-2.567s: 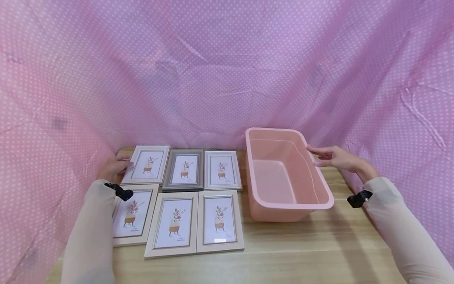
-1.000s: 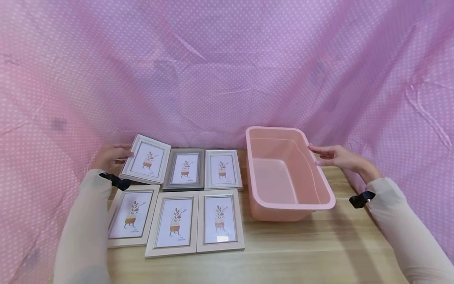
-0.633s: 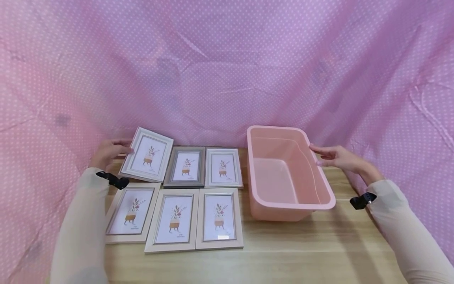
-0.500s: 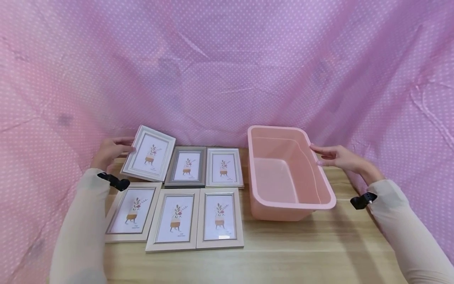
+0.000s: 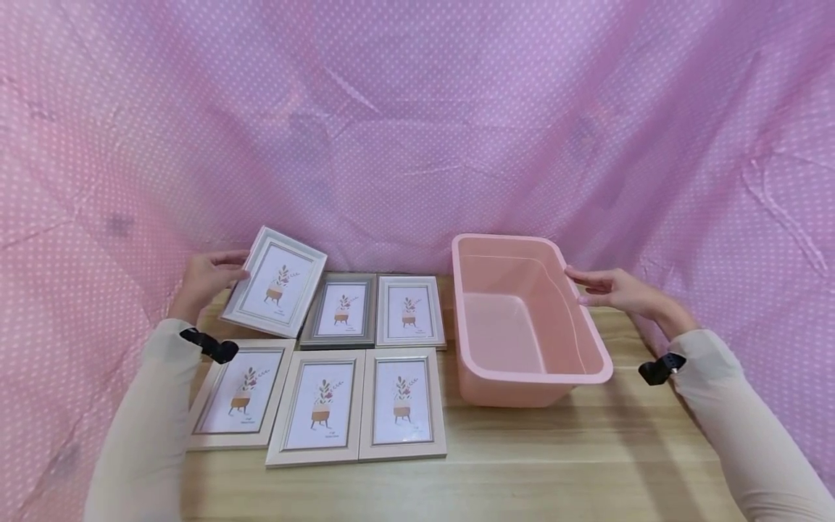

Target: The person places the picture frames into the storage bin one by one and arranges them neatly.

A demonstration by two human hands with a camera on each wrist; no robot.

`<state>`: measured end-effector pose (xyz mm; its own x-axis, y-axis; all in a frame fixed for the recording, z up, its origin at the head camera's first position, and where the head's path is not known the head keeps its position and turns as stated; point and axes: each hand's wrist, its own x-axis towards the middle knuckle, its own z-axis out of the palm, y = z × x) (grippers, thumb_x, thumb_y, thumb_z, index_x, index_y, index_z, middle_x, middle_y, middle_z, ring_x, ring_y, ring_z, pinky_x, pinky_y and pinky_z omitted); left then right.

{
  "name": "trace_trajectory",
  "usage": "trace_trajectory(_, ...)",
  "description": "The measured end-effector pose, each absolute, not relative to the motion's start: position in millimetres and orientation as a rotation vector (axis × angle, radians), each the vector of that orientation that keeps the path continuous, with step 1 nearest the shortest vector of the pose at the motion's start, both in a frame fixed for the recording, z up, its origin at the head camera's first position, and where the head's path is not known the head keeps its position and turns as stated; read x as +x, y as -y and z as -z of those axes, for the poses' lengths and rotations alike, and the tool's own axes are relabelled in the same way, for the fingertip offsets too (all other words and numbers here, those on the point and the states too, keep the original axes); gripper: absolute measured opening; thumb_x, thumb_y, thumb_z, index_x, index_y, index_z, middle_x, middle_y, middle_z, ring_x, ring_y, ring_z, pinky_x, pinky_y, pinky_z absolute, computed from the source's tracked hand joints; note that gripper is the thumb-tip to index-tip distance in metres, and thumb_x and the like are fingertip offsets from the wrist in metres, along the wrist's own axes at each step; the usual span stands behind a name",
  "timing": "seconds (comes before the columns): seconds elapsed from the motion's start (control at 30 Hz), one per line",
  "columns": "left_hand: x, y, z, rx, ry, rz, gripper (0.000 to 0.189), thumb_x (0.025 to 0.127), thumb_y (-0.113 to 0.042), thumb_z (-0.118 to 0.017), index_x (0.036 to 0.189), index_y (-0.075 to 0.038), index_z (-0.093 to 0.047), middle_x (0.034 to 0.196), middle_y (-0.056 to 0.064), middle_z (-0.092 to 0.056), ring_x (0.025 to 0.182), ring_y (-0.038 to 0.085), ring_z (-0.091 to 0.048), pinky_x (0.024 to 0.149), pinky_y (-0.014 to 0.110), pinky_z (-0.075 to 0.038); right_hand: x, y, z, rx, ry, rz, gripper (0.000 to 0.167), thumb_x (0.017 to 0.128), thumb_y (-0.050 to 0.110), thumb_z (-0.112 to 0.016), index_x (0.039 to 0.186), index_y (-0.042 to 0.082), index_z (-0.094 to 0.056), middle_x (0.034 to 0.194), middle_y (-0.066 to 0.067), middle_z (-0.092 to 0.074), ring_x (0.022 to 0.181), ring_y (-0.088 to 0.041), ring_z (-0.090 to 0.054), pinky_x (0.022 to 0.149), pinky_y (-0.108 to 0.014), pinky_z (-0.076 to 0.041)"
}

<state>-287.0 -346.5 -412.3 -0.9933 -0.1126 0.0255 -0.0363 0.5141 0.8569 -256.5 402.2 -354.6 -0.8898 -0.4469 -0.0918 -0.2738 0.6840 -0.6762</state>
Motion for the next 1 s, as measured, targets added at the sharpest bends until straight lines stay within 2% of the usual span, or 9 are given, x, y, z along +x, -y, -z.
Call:
trace_trajectory(0.03,-286,346,411,0.122,2.664,1.493,0.052,0.091,-0.008,-0.075,0.139,0.003,-0.059,0.132,0.017,-0.068,0.087,-0.007,-0.066,0.074,0.014,-0.058,-256,-402,355,-0.572,-2.647,1.004,0.062,0.096,0.012,-0.071,0.150,0.000,-0.045,0.156,-0.020,-0.039,0.138,-0.016,-0.045,0.099,-0.006,-0.042)
trace_trajectory(0.07,-285,346,410,0.118,2.666,1.473,0.052,0.090,-0.008,-0.076,0.138,0.003,-0.059,0.130,0.015,-0.069,0.084,-0.011,-0.064,0.073,0.013,-0.058,-256,-403,355,-0.571,-2.650,1.000,0.061,0.096,0.012,-0.071,0.150,0.000,-0.045,0.156,-0.020,-0.039,0.137,-0.014,-0.045,0.099,-0.006,-0.042)
trace_trajectory(0.13,-284,346,409,0.104,2.657,1.446,0.051,0.090,-0.007,-0.076,0.137,0.003,-0.060,0.121,0.003,-0.074,0.081,-0.015,-0.061,0.072,0.012,-0.057,-256,-403,355,-0.565,-2.660,0.988,0.062,0.096,0.013,-0.071,0.150,0.000,-0.045,0.156,-0.019,-0.040,0.139,-0.015,-0.044,0.098,-0.004,-0.041)
trace_trajectory(0.27,-282,349,408,0.075,2.620,1.417,0.050,0.088,-0.004,-0.076,0.135,0.004,-0.061,0.098,-0.022,-0.069,0.077,-0.017,-0.060,0.069,0.011,-0.056,-257,-403,353,-0.569,-2.661,0.974,0.062,0.096,0.013,-0.071,0.151,0.000,-0.045,0.156,-0.020,-0.040,0.142,-0.034,-0.040,0.097,-0.003,-0.039)
trace_trajectory(0.43,-280,350,407,0.066,2.575,1.432,0.050,0.089,-0.004,-0.075,0.135,0.005,-0.061,0.096,-0.023,-0.068,0.076,-0.016,-0.061,0.069,0.012,-0.057,-258,-402,352,-0.569,-2.643,0.978,0.063,0.096,0.014,-0.070,0.151,0.000,-0.044,0.157,-0.021,-0.037,0.140,-0.042,-0.040,0.098,-0.005,-0.040)
trace_trajectory(0.6,-278,347,401,0.070,2.517,1.467,0.049,0.090,-0.005,-0.075,0.136,0.004,-0.061,0.092,-0.033,-0.065,0.078,-0.016,-0.061,0.068,0.008,-0.055,-258,-402,351,-0.568,-2.644,0.967,0.063,0.097,0.016,-0.070,0.151,0.001,-0.044,0.158,-0.021,-0.036,0.139,-0.043,-0.042,0.100,-0.007,-0.041)
trace_trajectory(0.67,-277,344,397,0.080,2.504,1.465,0.048,0.091,-0.007,-0.075,0.136,0.002,-0.061,0.092,-0.036,-0.062,0.078,-0.016,-0.061,0.066,0.009,-0.054,-258,-402,351,-0.566,-2.649,0.958,0.063,0.097,0.017,-0.070,0.151,0.001,-0.044,0.158,-0.021,-0.036,0.139,-0.043,-0.043,0.102,-0.010,-0.042)
trace_trajectory(0.8,-278,336,387,0.112,2.487,1.483,0.050,0.091,-0.012,-0.076,0.138,-0.002,-0.062,0.092,-0.034,-0.063,0.079,-0.013,-0.063,0.058,0.012,-0.052,-258,-402,351,-0.556,-2.655,0.942,0.063,0.097,0.018,-0.070,0.152,0.002,-0.044,0.158,-0.020,-0.037,0.139,-0.043,-0.043,0.106,-0.016,-0.043)
trace_trajectory(1.0,-282,317,376,0.104,2.402,1.602,0.052,0.088,-0.009,-0.078,0.138,-0.005,-0.063,0.095,-0.030,-0.068,0.083,-0.010,-0.065,0.069,0.013,-0.058,-257,-403,352,-0.560,-2.640,0.961,0.063,0.097,0.017,-0.070,0.152,0.001,-0.044,0.158,-0.020,-0.037,0.139,-0.044,-0.041,0.104,-0.013,-0.042)
